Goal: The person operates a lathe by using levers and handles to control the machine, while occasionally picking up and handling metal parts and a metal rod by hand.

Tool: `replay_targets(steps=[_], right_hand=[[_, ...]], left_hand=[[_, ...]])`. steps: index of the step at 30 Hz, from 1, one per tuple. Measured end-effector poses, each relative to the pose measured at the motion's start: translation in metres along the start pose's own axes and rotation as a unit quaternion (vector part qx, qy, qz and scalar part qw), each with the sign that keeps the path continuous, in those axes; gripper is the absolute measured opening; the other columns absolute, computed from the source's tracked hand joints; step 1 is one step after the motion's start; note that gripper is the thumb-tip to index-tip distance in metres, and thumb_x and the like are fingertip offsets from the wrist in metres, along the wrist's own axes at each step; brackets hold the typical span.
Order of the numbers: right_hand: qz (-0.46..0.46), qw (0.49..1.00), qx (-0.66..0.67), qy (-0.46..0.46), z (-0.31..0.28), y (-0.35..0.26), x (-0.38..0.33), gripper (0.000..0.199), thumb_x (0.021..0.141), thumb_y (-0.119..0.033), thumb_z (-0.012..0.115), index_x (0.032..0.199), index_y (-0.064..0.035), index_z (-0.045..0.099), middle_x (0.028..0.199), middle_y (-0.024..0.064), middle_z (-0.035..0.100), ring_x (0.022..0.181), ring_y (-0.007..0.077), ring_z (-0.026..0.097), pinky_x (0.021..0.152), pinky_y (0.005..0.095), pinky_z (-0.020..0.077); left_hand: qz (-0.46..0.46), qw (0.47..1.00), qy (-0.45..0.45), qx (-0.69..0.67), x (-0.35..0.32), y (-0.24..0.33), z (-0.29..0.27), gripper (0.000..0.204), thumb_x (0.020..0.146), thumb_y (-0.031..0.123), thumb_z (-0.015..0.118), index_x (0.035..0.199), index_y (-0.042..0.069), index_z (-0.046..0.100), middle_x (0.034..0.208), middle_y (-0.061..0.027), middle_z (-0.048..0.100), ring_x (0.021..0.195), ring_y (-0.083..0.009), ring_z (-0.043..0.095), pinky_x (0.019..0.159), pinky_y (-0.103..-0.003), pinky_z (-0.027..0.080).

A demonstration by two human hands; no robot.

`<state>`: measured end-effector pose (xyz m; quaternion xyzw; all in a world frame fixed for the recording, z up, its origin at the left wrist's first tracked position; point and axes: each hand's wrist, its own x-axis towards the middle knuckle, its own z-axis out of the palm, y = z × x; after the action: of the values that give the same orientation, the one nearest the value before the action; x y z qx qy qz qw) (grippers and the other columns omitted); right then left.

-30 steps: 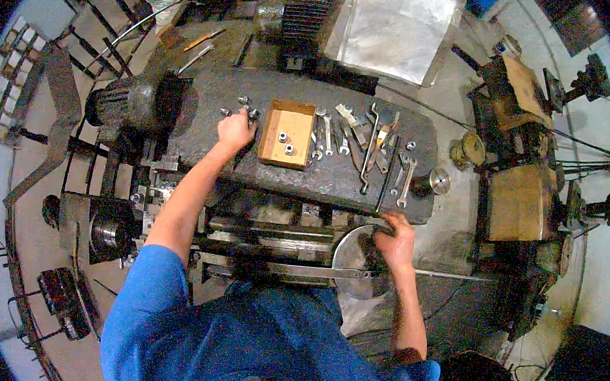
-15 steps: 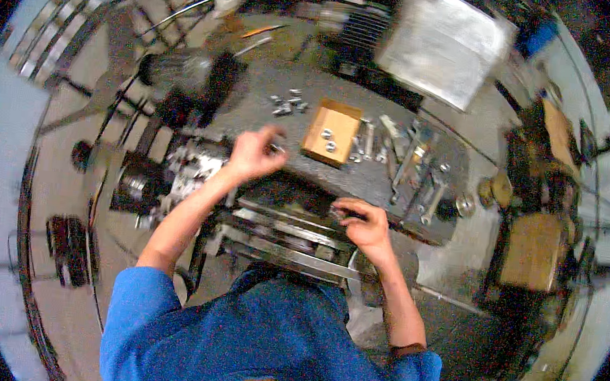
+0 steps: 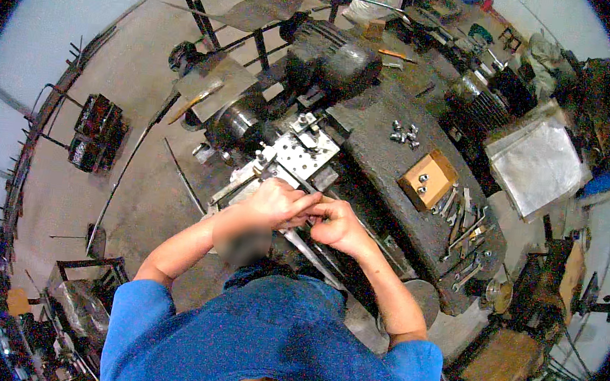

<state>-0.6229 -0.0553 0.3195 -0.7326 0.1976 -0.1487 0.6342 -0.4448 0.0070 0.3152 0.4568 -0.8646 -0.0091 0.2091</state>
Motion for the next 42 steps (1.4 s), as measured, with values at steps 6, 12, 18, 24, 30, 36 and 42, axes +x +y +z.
replay_targets(steps=[6,12,18,24,30,36,42], right_hand=[[0.009,0.996,-0.079,-0.044,0.055,-0.030,0.063,0.038,0.053,-0.004,0.051,0.089,0.0015,0.062,0.079,0.0074,0.059,0.072,0.0140,0.053,0.067,0.0259,0.0430],[-0.099,0.905,-0.408,0.073,0.076,-0.044,0.158,0.034,0.054,-0.016,0.057,0.085,-0.0028,0.066,0.087,0.0199,0.058,0.083,0.0353,0.056,0.074,0.0392,0.0461],[0.156,0.862,-0.480,0.047,0.068,0.008,0.215,0.032,0.053,-0.017,0.056,0.080,-0.0041,0.067,0.078,0.0189,0.062,0.077,0.0313,0.060,0.073,0.0354,0.0475],[0.150,0.906,-0.391,0.065,0.069,0.009,0.218,0.037,0.054,-0.021,0.055,0.086,-0.0057,0.067,0.073,0.0156,0.063,0.065,0.0201,0.061,0.063,0.0290,0.0480],[0.138,0.914,-0.374,0.081,0.067,0.023,0.227,0.035,0.054,-0.022,0.056,0.082,-0.0040,0.067,0.067,0.0144,0.063,0.060,0.0185,0.059,0.059,0.0299,0.0470],[0.112,0.917,-0.312,0.222,0.071,0.021,0.244,0.028,0.054,-0.022,0.059,0.059,0.0051,0.057,0.060,0.0224,0.056,0.057,0.0294,0.058,0.058,0.0362,0.0455],[0.114,0.900,-0.328,0.264,0.089,0.011,0.236,0.025,0.054,-0.021,0.056,0.063,0.0018,0.057,0.059,0.0217,0.054,0.056,0.0315,0.055,0.057,0.0368,0.0429]], left_hand=[[-0.006,0.997,0.070,0.041,-0.066,-0.038,-0.048,0.039,0.069,0.024,0.062,0.102,0.006,0.051,0.057,-0.0036,0.053,0.051,-0.0195,0.057,0.044,-0.033,0.044],[-0.259,0.960,0.102,-0.010,-0.199,-0.118,-0.119,0.040,0.072,0.015,0.059,0.110,0.009,0.050,0.067,-0.0120,0.058,0.056,-0.0275,0.057,0.047,-0.037,0.044],[-0.422,0.882,0.177,0.118,-0.371,-0.184,-0.158,0.033,0.073,0.005,0.054,0.106,0.010,0.055,0.067,-0.0138,0.057,0.060,-0.0295,0.057,0.056,-0.037,0.044],[-0.581,0.804,0.087,0.093,-0.450,-0.178,-0.160,0.031,0.074,0.009,0.055,0.104,0.006,0.055,0.071,-0.0152,0.059,0.067,-0.0295,0.058,0.063,-0.038,0.045],[-0.629,0.776,0.043,-0.010,-0.473,-0.187,-0.136,0.036,0.074,0.027,0.060,0.101,0.002,0.056,0.074,-0.0186,0.059,0.073,-0.0327,0.058,0.066,-0.041,0.045],[-0.616,0.781,-0.050,0.086,-0.456,-0.208,-0.127,0.021,0.070,0.021,0.059,0.079,0.002,0.059,0.077,-0.0206,0.059,0.076,-0.0357,0.057,0.067,-0.044,0.045],[-0.590,0.785,-0.076,0.172,-0.465,-0.245,-0.113,0.013,0.063,0.008,0.054,0.073,0.003,0.060,0.071,-0.0208,0.058,0.071,-0.0353,0.057,0.067,-0.044,0.046]])
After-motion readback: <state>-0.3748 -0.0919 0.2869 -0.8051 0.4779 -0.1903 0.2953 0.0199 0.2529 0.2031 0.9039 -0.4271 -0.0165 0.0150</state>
